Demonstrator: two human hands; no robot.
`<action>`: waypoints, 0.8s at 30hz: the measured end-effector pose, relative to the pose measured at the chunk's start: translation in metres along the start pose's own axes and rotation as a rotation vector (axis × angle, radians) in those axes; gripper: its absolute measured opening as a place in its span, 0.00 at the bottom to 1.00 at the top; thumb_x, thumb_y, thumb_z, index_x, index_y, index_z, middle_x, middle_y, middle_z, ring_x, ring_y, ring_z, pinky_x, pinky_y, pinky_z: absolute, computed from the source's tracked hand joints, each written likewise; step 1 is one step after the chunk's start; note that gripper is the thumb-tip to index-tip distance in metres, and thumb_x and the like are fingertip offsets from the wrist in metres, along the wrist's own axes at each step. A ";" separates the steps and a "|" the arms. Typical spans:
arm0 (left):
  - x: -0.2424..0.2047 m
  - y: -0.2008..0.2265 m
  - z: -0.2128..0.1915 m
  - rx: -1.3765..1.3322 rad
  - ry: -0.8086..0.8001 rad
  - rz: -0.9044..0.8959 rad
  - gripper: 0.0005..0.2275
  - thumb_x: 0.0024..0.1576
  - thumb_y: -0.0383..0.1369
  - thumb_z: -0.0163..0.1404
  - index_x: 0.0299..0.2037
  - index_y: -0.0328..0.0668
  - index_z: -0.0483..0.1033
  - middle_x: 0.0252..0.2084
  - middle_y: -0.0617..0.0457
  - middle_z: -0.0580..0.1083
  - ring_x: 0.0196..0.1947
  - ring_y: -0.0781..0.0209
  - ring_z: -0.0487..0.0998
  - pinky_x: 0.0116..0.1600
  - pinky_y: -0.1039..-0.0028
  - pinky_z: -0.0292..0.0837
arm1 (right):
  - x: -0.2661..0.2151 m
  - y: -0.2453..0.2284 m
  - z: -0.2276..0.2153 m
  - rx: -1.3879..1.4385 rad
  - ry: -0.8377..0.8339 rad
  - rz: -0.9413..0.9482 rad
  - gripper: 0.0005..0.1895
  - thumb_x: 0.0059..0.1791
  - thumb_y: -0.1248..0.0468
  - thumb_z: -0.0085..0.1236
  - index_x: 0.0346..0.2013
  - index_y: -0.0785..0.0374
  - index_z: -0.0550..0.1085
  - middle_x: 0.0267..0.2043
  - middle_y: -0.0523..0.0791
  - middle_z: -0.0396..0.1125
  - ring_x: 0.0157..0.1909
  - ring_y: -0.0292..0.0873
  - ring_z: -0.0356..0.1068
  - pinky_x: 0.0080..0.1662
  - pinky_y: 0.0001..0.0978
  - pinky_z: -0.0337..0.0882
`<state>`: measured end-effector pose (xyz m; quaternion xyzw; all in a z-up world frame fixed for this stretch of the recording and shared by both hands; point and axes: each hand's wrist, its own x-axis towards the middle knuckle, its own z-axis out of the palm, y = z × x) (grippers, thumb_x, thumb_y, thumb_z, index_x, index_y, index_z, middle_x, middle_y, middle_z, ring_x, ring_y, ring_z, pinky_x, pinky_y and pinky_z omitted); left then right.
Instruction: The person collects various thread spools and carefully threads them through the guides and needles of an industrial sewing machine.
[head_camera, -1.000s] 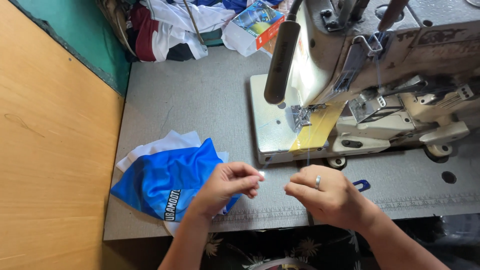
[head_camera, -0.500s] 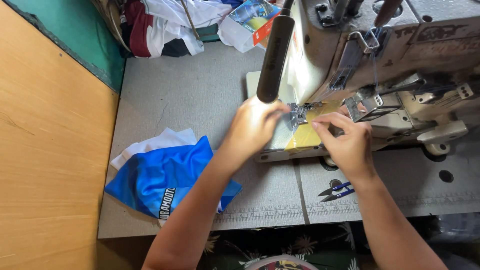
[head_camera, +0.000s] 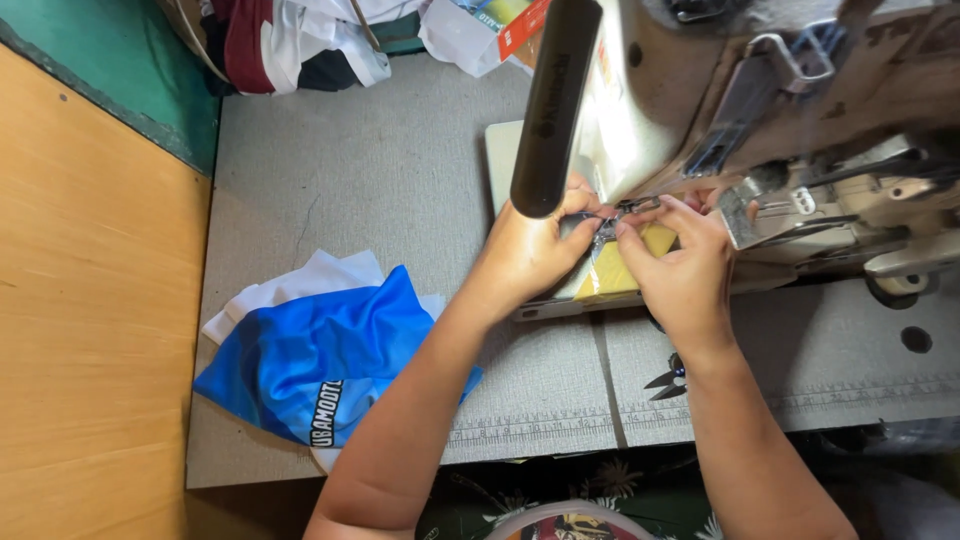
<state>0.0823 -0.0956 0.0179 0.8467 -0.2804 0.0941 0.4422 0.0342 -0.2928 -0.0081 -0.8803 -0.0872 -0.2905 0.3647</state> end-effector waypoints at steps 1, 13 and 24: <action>0.000 0.002 -0.001 -0.023 0.006 -0.009 0.04 0.55 0.32 0.56 0.38 0.50 0.81 0.44 0.52 0.77 0.47 0.41 0.81 0.51 0.52 0.76 | 0.000 0.000 0.004 0.017 0.013 0.002 0.05 0.45 0.64 0.70 0.34 0.53 0.81 0.32 0.45 0.66 0.42 0.48 0.63 0.54 0.38 0.65; 0.000 -0.001 0.000 -0.044 0.010 -0.030 0.05 0.56 0.33 0.57 0.40 0.54 0.83 0.44 0.48 0.81 0.47 0.37 0.81 0.53 0.51 0.76 | 0.001 -0.018 0.004 0.029 0.032 0.030 0.06 0.46 0.69 0.69 0.34 0.56 0.80 0.36 0.45 0.73 0.43 0.48 0.66 0.58 0.36 0.63; 0.000 -0.007 0.010 -0.017 0.062 0.001 0.06 0.56 0.32 0.57 0.41 0.54 0.82 0.41 0.46 0.81 0.45 0.34 0.80 0.52 0.50 0.77 | 0.002 -0.021 0.008 0.044 0.056 0.030 0.06 0.45 0.70 0.69 0.33 0.58 0.80 0.36 0.46 0.74 0.44 0.50 0.71 0.59 0.36 0.64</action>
